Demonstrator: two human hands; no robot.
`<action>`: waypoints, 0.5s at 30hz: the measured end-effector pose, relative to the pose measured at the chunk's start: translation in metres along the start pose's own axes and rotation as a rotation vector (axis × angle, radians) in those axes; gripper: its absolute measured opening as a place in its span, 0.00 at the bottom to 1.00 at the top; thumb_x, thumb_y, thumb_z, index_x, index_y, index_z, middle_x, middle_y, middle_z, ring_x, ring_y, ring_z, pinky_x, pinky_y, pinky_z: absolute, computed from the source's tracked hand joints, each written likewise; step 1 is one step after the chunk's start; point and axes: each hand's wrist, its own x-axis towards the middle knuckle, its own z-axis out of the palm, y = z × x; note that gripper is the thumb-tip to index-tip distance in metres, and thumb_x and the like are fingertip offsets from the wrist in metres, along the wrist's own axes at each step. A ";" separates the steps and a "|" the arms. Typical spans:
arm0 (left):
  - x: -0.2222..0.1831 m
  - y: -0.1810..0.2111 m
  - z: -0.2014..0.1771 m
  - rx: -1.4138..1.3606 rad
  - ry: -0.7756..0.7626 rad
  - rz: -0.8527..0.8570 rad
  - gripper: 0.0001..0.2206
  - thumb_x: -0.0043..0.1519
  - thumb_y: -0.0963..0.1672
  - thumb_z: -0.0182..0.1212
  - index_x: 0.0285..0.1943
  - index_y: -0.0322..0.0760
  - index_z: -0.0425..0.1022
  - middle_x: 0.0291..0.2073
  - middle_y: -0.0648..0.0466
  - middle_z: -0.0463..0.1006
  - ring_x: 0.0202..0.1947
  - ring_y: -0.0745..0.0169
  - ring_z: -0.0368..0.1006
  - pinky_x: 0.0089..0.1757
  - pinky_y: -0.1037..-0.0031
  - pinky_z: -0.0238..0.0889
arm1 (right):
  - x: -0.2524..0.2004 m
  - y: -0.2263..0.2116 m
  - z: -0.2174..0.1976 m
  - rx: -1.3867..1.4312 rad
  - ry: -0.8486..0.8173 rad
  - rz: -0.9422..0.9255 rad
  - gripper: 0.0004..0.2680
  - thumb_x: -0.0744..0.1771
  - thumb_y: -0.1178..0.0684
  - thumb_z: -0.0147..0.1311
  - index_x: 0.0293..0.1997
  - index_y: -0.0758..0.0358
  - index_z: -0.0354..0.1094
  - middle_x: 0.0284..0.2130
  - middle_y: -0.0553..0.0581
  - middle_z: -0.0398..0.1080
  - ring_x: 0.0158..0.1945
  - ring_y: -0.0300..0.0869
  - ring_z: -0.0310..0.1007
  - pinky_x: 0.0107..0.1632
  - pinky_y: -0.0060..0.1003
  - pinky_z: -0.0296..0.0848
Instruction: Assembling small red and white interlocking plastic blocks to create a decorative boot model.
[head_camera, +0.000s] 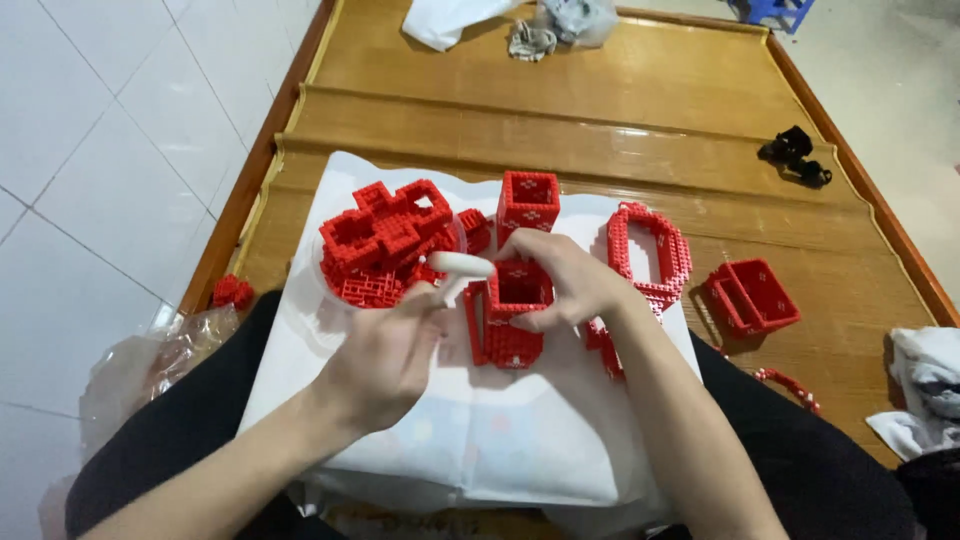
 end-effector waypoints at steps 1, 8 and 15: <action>-0.002 0.015 -0.008 -0.030 0.165 0.065 0.11 0.70 0.46 0.43 0.37 0.44 0.70 0.19 0.52 0.77 0.23 0.48 0.82 0.31 0.68 0.76 | -0.001 -0.002 0.002 0.016 -0.008 0.011 0.23 0.52 0.43 0.70 0.44 0.66 0.73 0.30 0.62 0.74 0.33 0.53 0.79 0.40 0.46 0.80; 0.029 0.016 -0.045 -0.423 0.327 0.560 0.12 0.69 0.34 0.40 0.43 0.29 0.72 0.46 0.42 0.74 0.56 0.50 0.70 0.67 0.51 0.50 | -0.010 0.000 -0.005 -0.131 -0.001 -0.031 0.28 0.52 0.42 0.76 0.48 0.68 0.69 0.35 0.69 0.73 0.40 0.64 0.77 0.47 0.59 0.77; 0.107 -0.194 -0.125 -0.125 0.598 -0.203 0.21 0.78 0.54 0.34 0.43 0.42 0.70 0.28 0.60 0.74 0.26 0.73 0.74 0.29 0.80 0.69 | -0.053 0.017 -0.083 -0.099 0.539 -0.405 0.28 0.67 0.28 0.46 0.53 0.70 0.69 0.39 0.63 0.72 0.36 0.43 0.72 0.39 0.36 0.77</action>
